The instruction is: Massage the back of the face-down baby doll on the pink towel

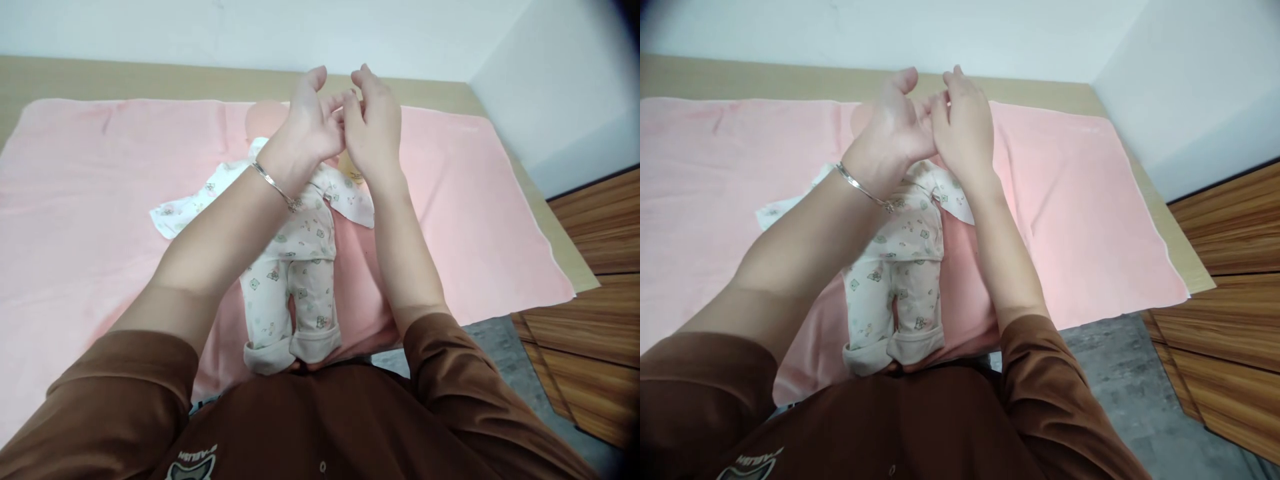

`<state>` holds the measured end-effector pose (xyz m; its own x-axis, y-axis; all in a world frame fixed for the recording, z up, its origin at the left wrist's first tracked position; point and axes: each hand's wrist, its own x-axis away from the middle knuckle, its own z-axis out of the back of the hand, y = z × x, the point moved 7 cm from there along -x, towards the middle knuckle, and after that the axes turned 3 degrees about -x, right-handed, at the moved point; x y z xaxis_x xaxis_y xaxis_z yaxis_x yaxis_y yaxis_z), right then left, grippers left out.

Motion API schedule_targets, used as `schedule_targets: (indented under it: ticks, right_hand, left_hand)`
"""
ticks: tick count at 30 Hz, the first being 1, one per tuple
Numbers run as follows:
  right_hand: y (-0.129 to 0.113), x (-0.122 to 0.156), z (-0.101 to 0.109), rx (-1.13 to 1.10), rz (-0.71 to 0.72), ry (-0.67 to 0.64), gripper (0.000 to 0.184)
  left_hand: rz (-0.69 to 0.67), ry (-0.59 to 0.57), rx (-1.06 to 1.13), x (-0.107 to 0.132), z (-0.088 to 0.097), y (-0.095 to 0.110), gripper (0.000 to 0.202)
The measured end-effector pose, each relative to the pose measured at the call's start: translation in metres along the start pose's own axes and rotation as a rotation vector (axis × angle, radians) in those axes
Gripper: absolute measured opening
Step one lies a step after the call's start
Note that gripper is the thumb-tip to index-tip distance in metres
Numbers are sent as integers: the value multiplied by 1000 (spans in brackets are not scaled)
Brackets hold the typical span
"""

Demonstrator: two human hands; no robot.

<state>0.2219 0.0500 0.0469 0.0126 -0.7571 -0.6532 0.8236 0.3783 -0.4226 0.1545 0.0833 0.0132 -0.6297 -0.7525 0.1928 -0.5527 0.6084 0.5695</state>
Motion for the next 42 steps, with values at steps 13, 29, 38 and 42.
schedule_targets:
  ticks: [13, 29, 38, 42]
  right_hand:
    - [-7, 1, 12, 91, -25, -73, 39]
    - [7, 3, 2, 3, -17, 11, 45]
    - [10, 5, -3, 10, -4, 41, 46]
    - [-1, 5, 1, 131, -47, -2, 44]
  left_hand:
    - [7, 242, 81, 7, 14, -3, 51]
    - [-26, 172, 211, 20, -7, 10, 52]
    - [-93, 224, 23, 20, 10, 5, 54]
    - [-77, 242, -43, 24, 21, 4, 56]
